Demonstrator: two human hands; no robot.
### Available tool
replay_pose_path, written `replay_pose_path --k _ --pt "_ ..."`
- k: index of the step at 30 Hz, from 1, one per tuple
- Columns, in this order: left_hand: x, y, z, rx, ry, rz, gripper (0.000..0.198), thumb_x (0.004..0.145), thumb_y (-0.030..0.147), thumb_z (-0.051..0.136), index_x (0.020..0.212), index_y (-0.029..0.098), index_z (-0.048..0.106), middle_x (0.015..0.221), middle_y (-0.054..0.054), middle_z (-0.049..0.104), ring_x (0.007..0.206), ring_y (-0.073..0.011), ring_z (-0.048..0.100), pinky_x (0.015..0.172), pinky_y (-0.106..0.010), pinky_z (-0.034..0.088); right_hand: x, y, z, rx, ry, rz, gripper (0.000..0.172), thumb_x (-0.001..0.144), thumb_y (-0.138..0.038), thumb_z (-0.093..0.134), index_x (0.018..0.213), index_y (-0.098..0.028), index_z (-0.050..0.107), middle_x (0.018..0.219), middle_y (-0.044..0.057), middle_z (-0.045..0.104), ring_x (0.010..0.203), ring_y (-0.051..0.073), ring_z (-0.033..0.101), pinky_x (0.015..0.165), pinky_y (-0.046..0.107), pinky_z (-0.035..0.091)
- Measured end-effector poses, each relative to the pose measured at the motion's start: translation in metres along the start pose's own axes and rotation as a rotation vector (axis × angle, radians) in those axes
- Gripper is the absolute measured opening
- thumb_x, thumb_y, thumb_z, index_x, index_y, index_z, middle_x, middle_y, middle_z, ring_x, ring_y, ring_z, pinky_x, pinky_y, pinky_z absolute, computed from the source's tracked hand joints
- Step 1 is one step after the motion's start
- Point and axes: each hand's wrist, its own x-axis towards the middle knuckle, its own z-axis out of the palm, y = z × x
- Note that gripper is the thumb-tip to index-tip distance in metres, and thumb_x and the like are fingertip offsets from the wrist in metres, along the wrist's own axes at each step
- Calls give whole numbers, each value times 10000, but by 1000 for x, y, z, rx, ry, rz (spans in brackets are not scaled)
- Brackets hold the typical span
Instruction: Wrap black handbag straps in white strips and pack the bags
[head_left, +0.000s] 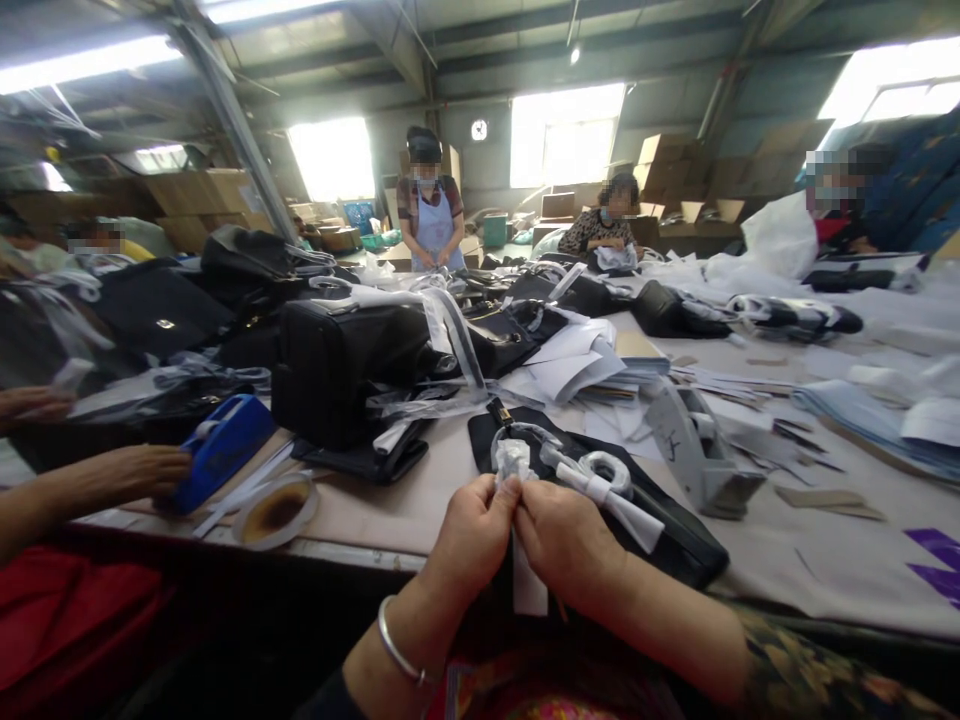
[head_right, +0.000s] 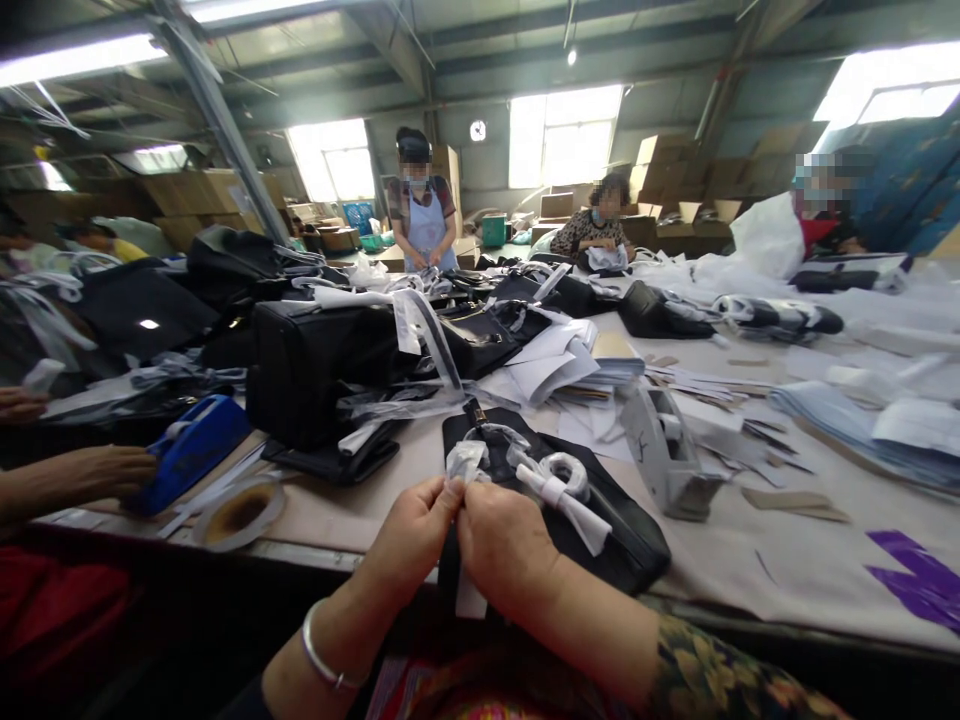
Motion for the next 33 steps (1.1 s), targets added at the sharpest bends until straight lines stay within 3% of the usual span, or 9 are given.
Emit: replay_pose_path --k 4,9,13,16,19,23,28,31,33 --pt "-4 5 9 44 122 31 378 954 474 494 736 174 567 701 -15 600 678 -162 527 628 -267 411 4 -6 2 -179 -123 -11 281 935 -89 404 1023 -114 669 966 157 713 835 256 681 770 351 505" --pt "-2 2 5 -9 176 9 383 919 479 561 690 173 571 638 18 543 616 -134 461 572 -242 378 9 2 -4 -50 -182 -149 294 967 -132 391 1105 -100 649 1047 163 701 938 252 672 869 360 512" --pt "-2 -6 -4 31 167 32 381 895 441 606 633 173 538 595 36 475 590 -116 417 537 -226 329 11 10 -14 227 -217 -176 273 984 -282 453 879 -150 667 889 107 700 808 203 634 754 303 486" --pt "-3 -11 -8 76 154 107 375 923 429 584 652 173 540 608 34 460 593 -116 413 545 -230 320 18 16 -19 636 -248 122 492 986 -476 440 611 -173 539 570 17 526 511 112 447 499 249 346" --pt "-2 -17 -6 125 102 253 326 945 364 563 681 172 554 665 13 494 639 -130 446 605 -243 359 27 21 -19 1124 -303 480 519 918 -604 520 610 -194 441 509 -65 366 407 51 211 401 214 133" --pt "3 -23 -2 91 -2 344 223 943 276 550 757 168 607 785 -29 580 749 -161 523 715 -265 425 34 26 -12 1484 -328 685 386 824 -457 675 674 -204 426 498 -115 291 413 37 135 413 188 66" --pt "12 -28 -9 -29 -171 248 213 893 348 642 829 147 668 829 -45 611 788 -172 547 731 -275 436 30 25 -3 1260 -165 527 355 736 -457 703 657 -203 468 480 -97 335 422 52 202 429 217 123" --pt "25 -28 -19 -343 -271 -65 490 833 617 661 710 155 552 595 44 420 518 -77 347 489 -213 277 28 23 0 824 -79 279 340 794 -420 634 592 -192 481 529 -43 420 499 92 351 495 249 256" --pt "35 -28 -25 -514 -305 -272 574 757 707 689 687 182 469 547 103 276 457 -40 189 438 -198 127 27 22 1 472 -58 103 315 848 -347 592 596 -188 492 581 -14 487 572 123 433 560 269 305"
